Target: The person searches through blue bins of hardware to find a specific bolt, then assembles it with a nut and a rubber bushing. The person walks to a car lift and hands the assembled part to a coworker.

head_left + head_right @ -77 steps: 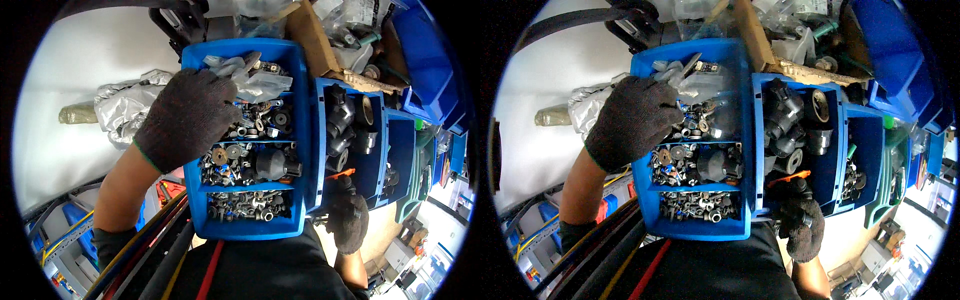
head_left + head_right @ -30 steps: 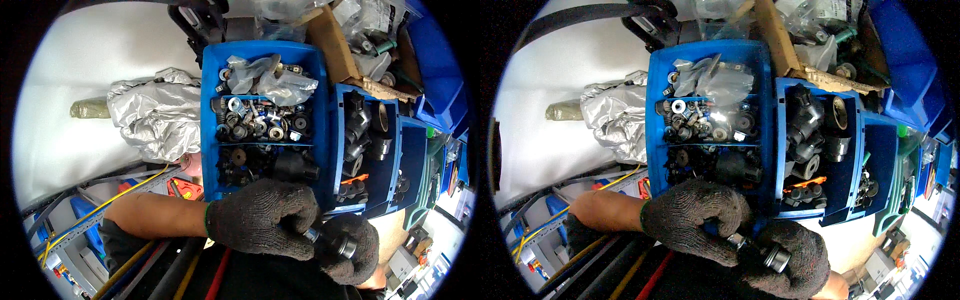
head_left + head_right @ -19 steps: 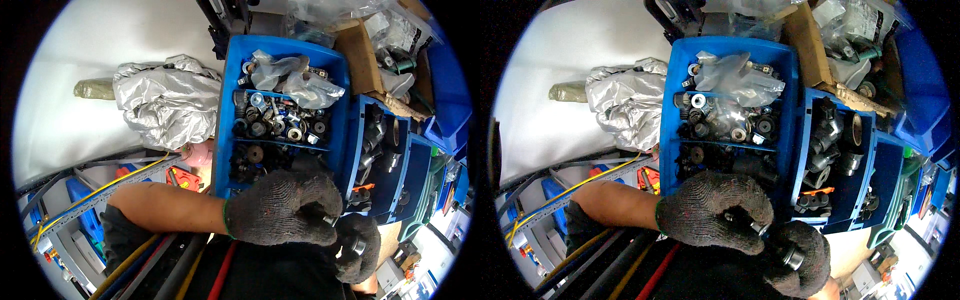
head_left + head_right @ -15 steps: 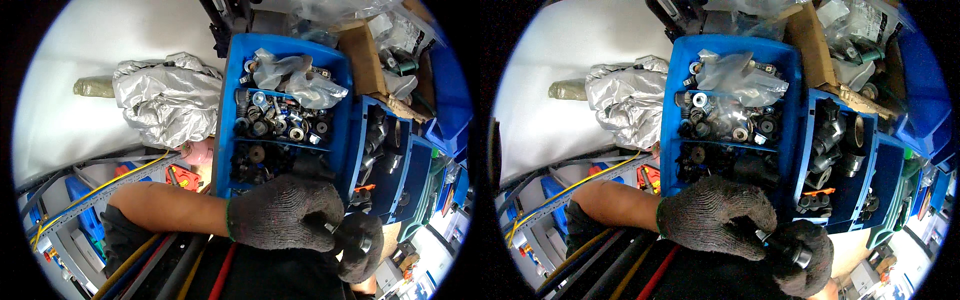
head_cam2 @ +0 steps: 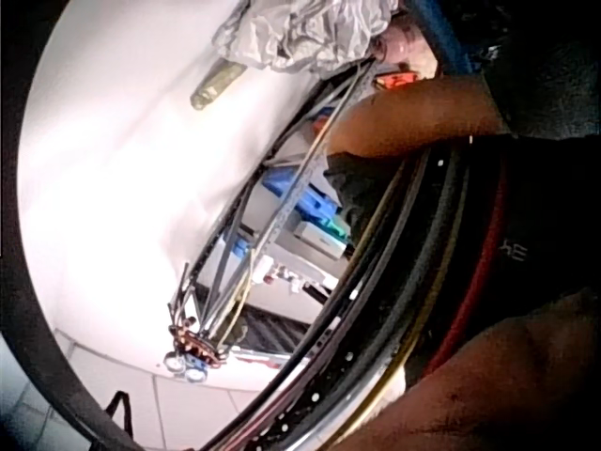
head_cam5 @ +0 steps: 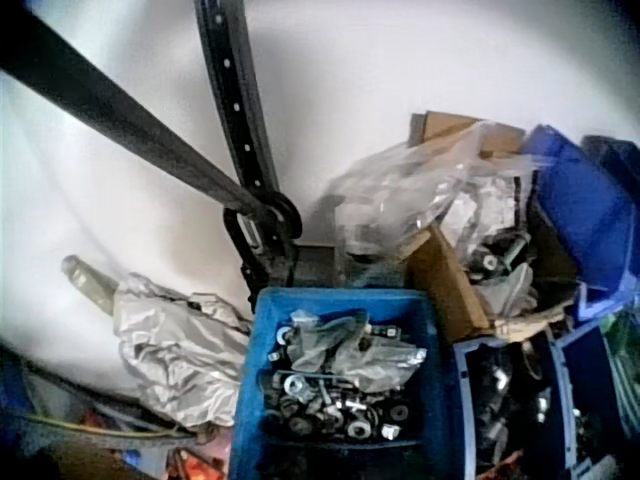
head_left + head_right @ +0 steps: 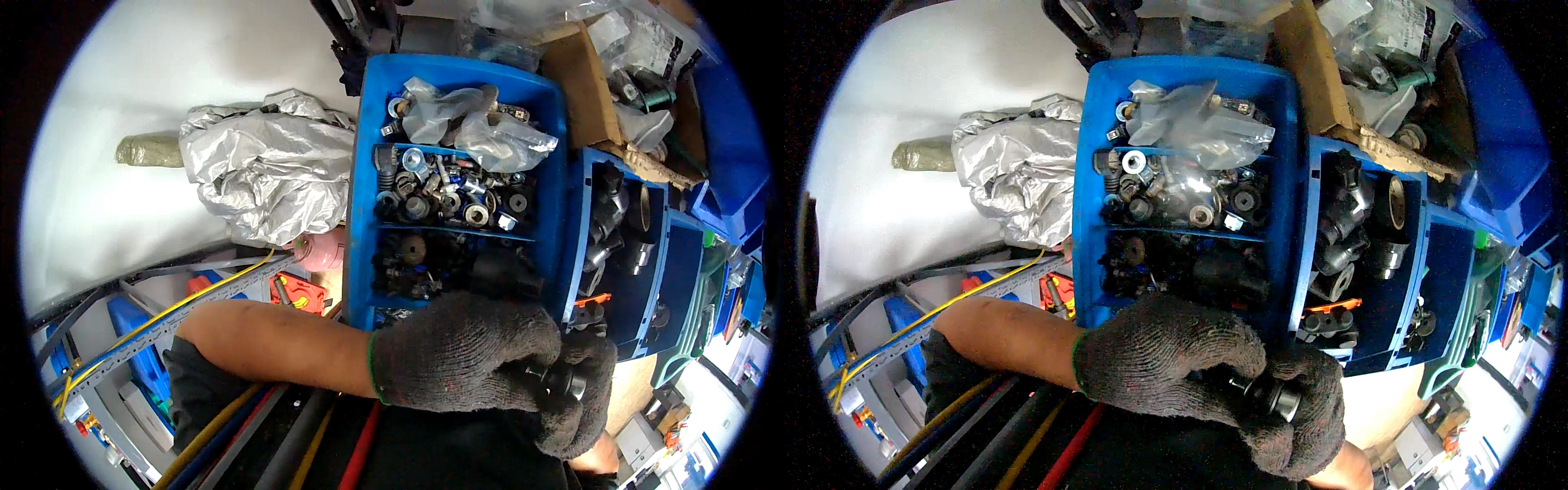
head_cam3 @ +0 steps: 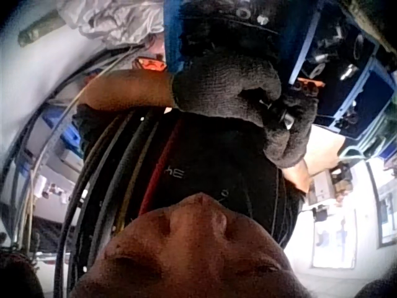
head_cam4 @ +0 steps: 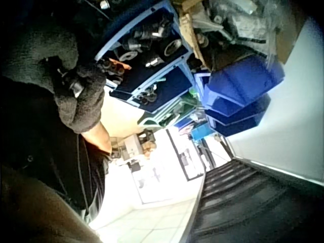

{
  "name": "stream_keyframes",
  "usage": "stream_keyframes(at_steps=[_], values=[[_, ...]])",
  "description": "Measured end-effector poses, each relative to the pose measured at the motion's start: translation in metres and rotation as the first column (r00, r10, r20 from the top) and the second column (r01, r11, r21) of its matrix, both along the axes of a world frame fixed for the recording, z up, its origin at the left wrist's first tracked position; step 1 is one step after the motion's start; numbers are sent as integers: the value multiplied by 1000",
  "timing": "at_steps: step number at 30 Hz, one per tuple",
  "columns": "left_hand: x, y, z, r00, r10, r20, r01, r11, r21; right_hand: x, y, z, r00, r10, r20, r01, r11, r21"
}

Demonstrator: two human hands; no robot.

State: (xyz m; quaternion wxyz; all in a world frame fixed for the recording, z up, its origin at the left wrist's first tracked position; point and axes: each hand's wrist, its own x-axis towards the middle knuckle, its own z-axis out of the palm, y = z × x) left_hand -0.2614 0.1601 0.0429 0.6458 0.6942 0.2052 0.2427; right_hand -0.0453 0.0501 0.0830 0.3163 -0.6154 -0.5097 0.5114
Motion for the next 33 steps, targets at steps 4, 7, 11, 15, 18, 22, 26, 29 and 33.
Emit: stream_keyframes(at_steps=[4, 7, 11, 15, 18, 22, 26, 29, 33], values=[[1, 1, -2, 1000, 8, 19, -8, 1000, 10, 1, 2, -7, 974, 67, 214, -101, 983, 151], [0, -2, -4, 999, 6, 32, -8, 996, 85, 1, 2, -6, 978, 103, 180, -124, 986, 108], [0, 3, -1, 999, -20, 47, 20, 1000, 1, 3, -15, -21, 999, -21, -30, 24, 995, 95], [0, 0, 3, 998, 51, 31, -52, 998, 26, -10, -24, -20, 952, -202, -231, 209, 978, 4], [2, -5, 7, 994, 101, 29, -103, 993, 64, -14, -16, -20, 948, -222, -230, 255, 959, 124], [-4, 6, 2, 995, 68, -68, -58, 990, 130, -9, -24, -31, 924, -335, -185, 373, 898, 235], [-24, 45, 3, 967, 174, -185, -2, 733, 680, 43, -52, -31, 911, -204, 359, 189, 979, 77], [-34, 87, -1, 883, 349, -312, 96, 518, 850, 42, -58, -53, 875, -484, -4, 483, 874, 50], [-24, 111, 3, 800, 533, -277, 44, 408, 912, 45, -48, -64, 895, -443, 52, 430, 887, 168]])
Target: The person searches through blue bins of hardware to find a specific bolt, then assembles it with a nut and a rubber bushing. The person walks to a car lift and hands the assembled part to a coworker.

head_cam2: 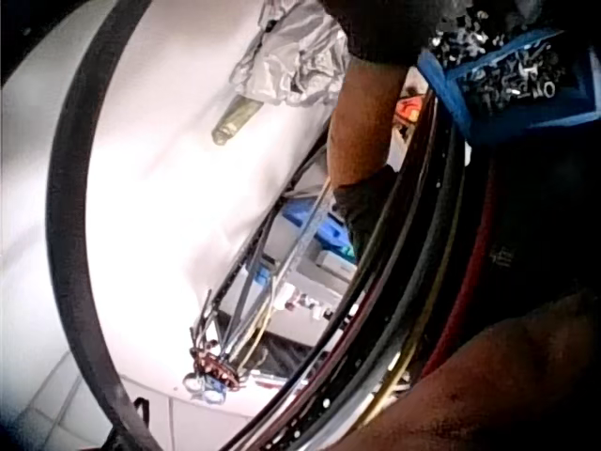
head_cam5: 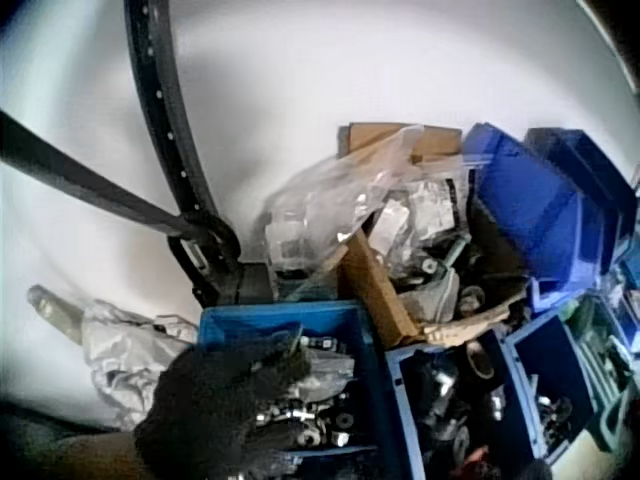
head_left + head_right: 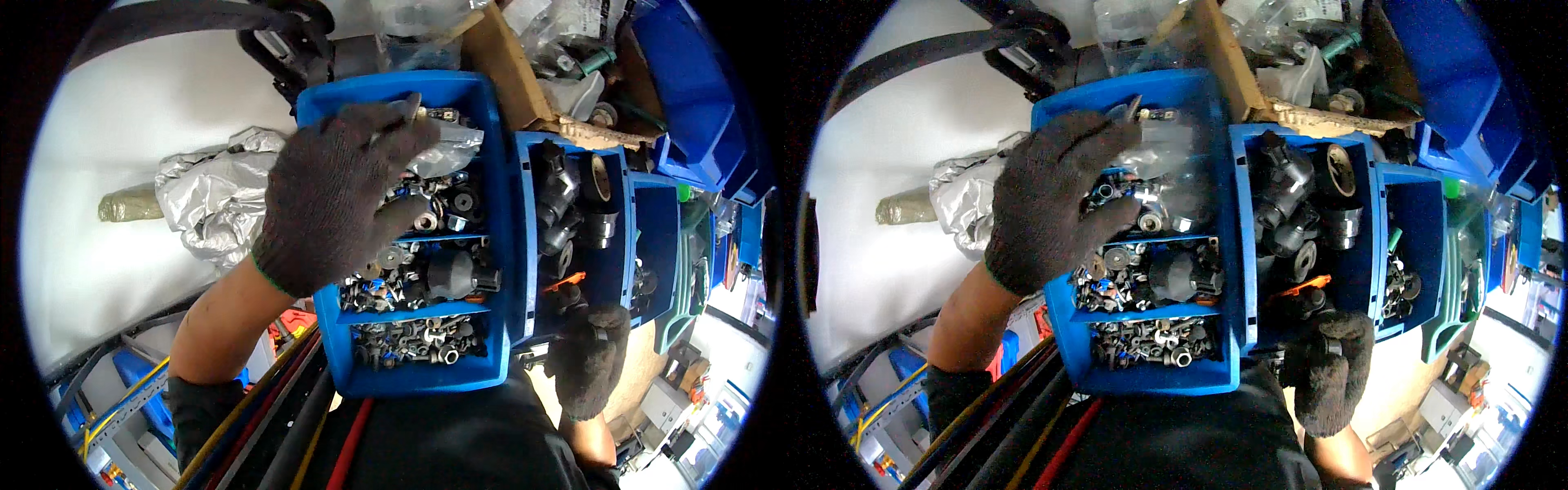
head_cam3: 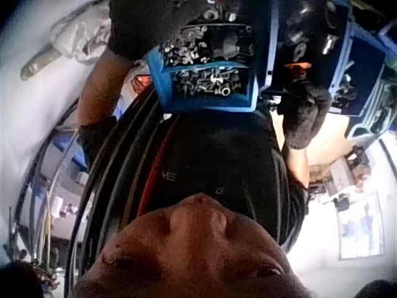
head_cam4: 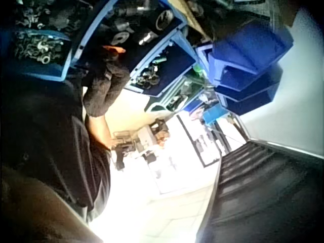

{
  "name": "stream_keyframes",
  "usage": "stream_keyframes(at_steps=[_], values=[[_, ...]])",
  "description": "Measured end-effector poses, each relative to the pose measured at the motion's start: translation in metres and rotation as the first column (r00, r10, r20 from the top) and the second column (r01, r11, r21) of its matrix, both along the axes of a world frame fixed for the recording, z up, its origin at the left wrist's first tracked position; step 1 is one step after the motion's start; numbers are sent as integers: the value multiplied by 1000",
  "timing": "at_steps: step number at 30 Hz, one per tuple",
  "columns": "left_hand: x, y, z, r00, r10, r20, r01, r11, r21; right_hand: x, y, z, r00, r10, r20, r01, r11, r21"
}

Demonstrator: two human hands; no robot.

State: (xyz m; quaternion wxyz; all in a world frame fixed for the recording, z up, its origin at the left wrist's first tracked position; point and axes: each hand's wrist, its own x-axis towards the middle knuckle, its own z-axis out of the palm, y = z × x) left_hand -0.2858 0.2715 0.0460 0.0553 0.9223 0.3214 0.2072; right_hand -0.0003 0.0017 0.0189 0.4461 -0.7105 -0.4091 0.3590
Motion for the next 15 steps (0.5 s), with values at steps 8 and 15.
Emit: stream_keyframes(at_steps=[8, 15], values=[[3, 47, -28, 1000, -22, 17, 21, 1000, 17, -8, 29, 3, 948, 41, -314, -25, 998, 55], [-24, 56, -11, 936, 291, 197, -256, 948, -187, -5, 38, 2, 958, 74, -278, -62, 997, 53]])
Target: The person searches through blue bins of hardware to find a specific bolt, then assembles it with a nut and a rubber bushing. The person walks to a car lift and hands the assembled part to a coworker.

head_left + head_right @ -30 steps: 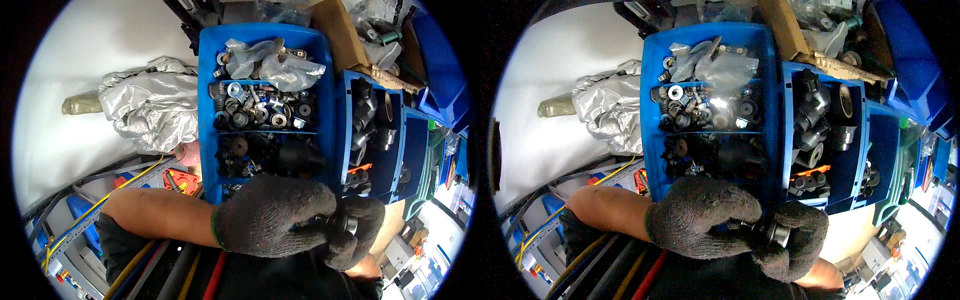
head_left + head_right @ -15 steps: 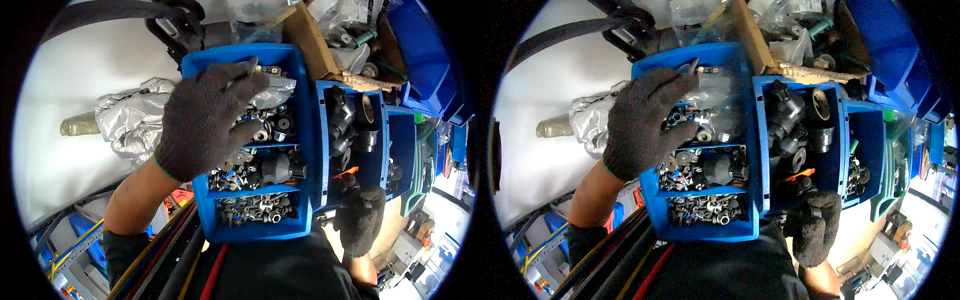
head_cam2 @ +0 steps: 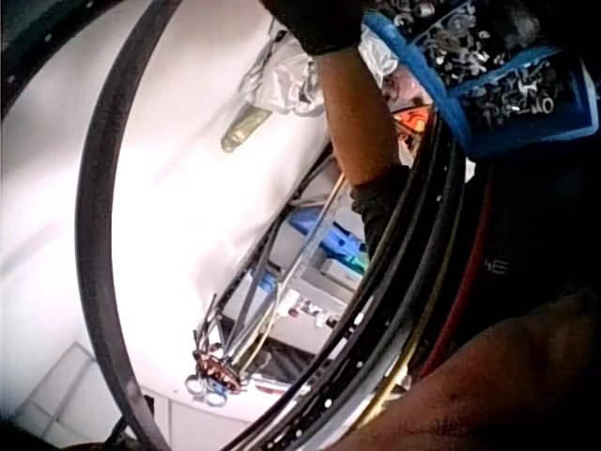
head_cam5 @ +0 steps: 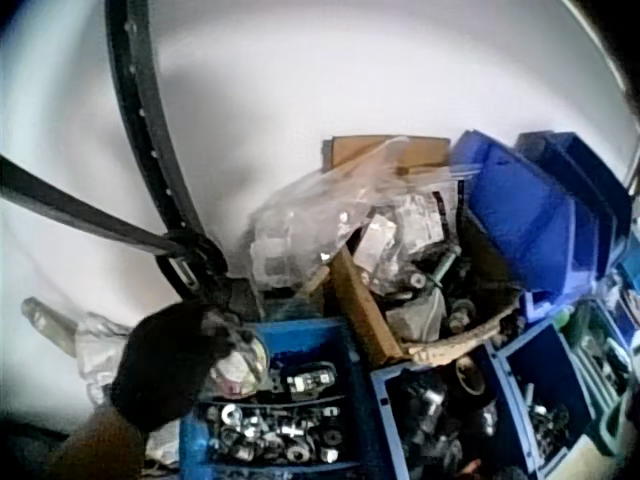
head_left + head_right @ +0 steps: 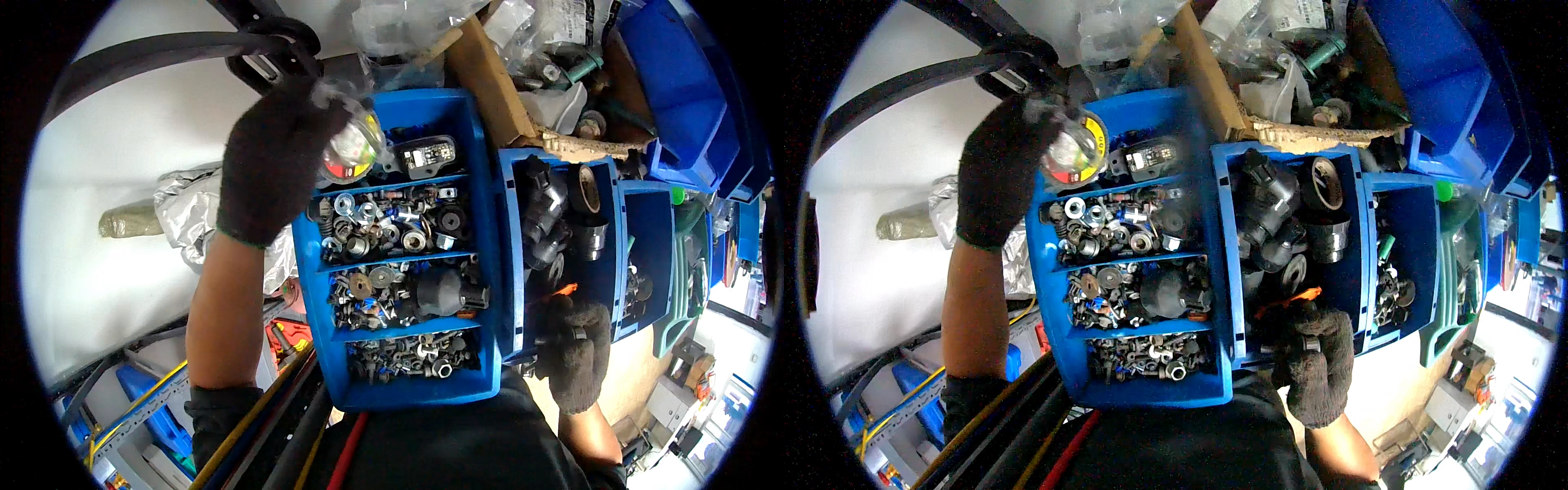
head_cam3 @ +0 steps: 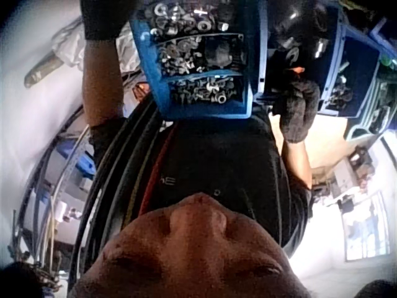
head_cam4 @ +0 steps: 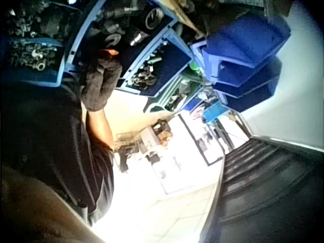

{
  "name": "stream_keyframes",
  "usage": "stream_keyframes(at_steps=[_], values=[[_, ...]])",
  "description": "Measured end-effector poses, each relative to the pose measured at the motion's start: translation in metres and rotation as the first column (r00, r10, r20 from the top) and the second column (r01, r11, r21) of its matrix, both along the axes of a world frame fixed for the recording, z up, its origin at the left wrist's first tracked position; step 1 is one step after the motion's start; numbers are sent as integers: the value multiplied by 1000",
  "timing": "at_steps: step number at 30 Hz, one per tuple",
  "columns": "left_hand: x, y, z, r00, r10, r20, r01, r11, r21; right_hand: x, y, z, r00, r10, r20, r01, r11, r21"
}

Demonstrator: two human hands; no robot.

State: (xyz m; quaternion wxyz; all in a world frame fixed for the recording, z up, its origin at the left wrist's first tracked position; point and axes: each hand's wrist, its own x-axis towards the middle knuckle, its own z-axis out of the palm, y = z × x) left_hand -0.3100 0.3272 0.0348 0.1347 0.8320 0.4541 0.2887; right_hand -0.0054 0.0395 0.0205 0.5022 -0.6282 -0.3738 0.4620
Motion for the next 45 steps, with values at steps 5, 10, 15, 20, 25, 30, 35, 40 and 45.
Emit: stream_keyframes(at_steps=[5, 10, 15, 20, 25, 30, 35, 40, 45], values=[[-21, 12, -5, 787, 154, 597, 69, 940, -333, 3, -4, -12, 993, -7, 117, 1, 999, 49], [-36, 15, -8, 705, 166, 689, 143, 919, -367, 3, -1, -10, 950, 48, 310, -67, 997, 50], [-52, 16, -7, 983, 81, 163, -100, 989, 113, 8, -1, 1, 978, 75, 196, -63, 996, -67], [-54, 15, -5, 999, 50, -8, -47, 981, 187, 6, 4, 9, 967, 97, 237, -74, 992, -101], [-41, 6, -16, 900, 69, 431, 26, 977, -212, 9, -7, 5, 999, 38, 15, -35, 990, -137], [-28, 5, -9, 820, 89, 565, 165, 909, -383, 4, -4, 1, 999, 43, 17, -42, 999, -24], [-16, 4, -11, 530, 203, 823, 416, 784, -461, 5, -3, 4, 998, 57, 41, -54, 996, -67], [-27, 6, -10, 970, -81, 229, 104, 990, -91, 6, -10, -4, 999, 29, 42, -26, 998, -61], [-15, 4, -1, 983, -99, 156, 103, 995, -17, -2, -6, 4, 998, -1, -57, 0, 1000, -3]])
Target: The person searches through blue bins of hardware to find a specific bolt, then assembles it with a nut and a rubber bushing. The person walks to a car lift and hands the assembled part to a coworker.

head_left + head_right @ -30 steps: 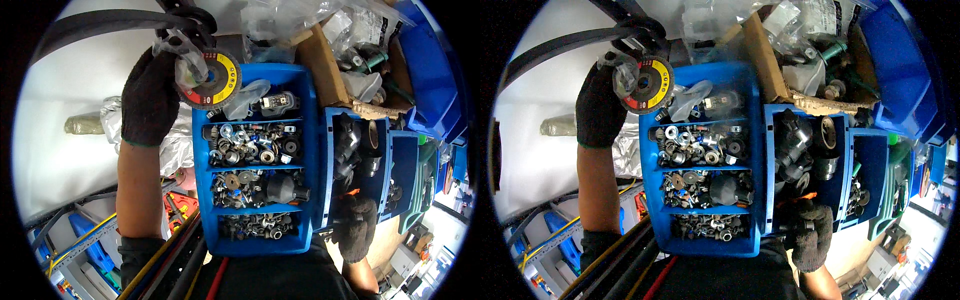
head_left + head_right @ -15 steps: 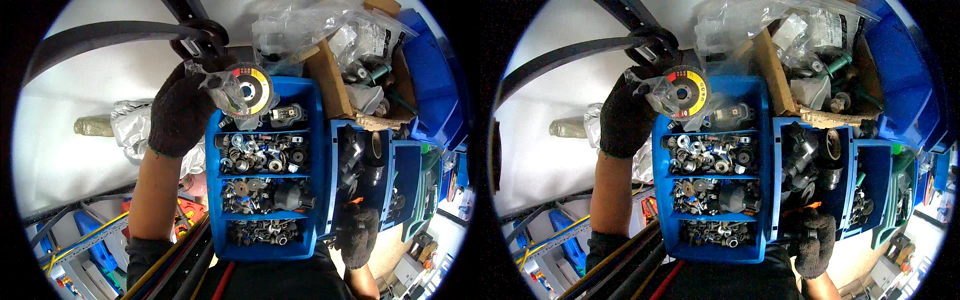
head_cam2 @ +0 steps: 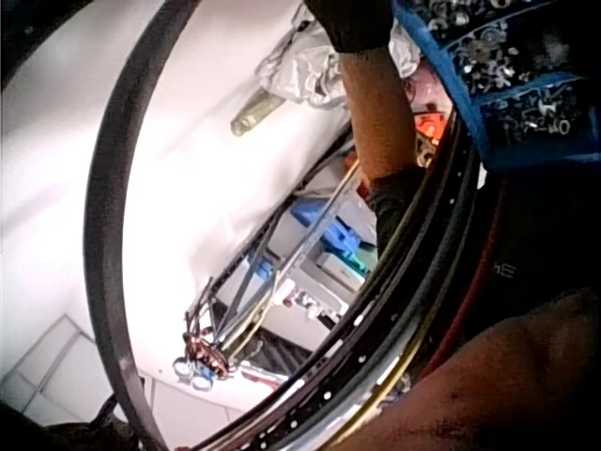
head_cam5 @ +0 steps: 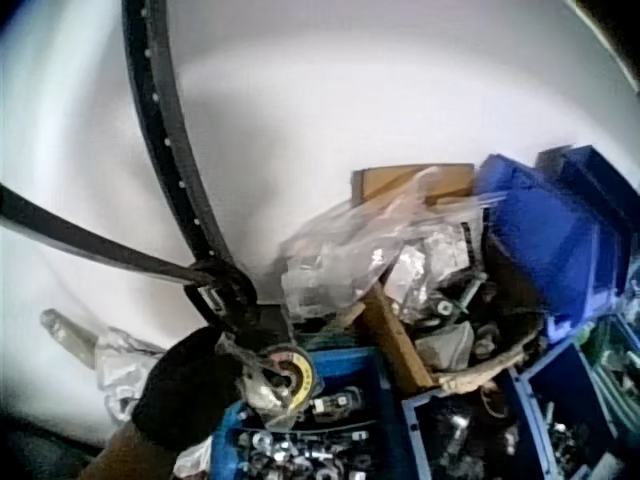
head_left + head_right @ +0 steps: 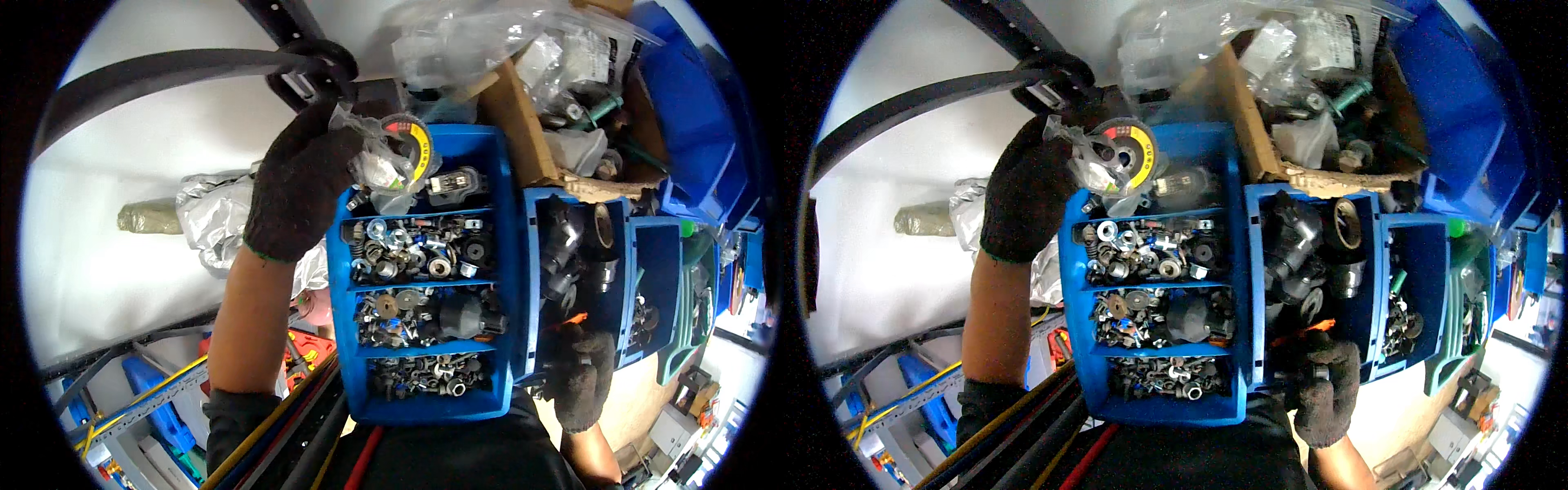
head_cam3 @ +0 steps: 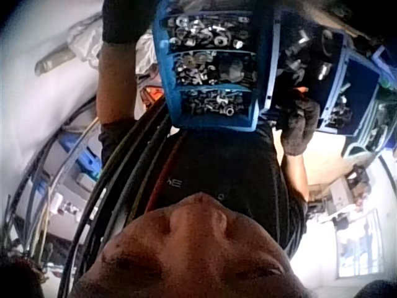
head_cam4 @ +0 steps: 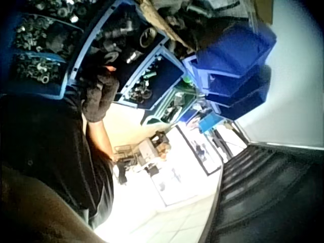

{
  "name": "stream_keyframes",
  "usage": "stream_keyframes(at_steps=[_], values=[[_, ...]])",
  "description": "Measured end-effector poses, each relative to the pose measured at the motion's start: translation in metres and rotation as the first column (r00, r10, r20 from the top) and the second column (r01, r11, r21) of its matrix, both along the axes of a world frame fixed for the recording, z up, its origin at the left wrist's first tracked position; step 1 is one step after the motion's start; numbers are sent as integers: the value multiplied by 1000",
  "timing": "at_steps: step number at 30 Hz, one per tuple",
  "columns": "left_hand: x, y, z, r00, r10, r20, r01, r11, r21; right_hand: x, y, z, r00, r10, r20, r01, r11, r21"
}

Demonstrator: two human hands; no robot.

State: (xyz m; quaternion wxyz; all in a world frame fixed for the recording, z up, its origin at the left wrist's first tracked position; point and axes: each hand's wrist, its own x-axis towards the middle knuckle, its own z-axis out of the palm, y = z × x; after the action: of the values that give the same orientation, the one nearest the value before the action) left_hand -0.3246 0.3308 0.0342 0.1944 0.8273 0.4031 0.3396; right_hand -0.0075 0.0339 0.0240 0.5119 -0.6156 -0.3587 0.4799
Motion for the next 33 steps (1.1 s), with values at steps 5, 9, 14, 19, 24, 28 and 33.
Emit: stream_keyframes(at_steps=[5, 9, 14, 19, 24, 28, 33], values=[[29, -15, 11, 991, -130, -29, 125, 984, -126, -2, 4, 8, 995, -16, -102, 8, 997, -79], [51, -13, 17, 906, -214, -365, 262, 961, 87, 4, -1, 0, 990, -1, -143, -10, 997, -78], [42, -26, 20, 957, -133, -258, 157, 985, 75, 2, 3, -13, 996, 57, -74, -43, 981, 189], [24, -46, 30, 941, -143, -307, 184, 977, 108, 10, -3, -11, 988, 88, -131, -81, 995, 56], [27, -66, 35, 919, -198, -340, 239, 967, 83, 4, -7, -19, 997, -1, -78, 10, 993, 114], [26, -81, 31, 818, -388, -424, 456, 888, 66, 3, -6, -16, 998, 35, -52, -30, 995, 92], [47, -113, 21, 740, -548, -389, 542, 829, -137, 9, -12, -22, 998, 45, 50, -48, 997, 55]])
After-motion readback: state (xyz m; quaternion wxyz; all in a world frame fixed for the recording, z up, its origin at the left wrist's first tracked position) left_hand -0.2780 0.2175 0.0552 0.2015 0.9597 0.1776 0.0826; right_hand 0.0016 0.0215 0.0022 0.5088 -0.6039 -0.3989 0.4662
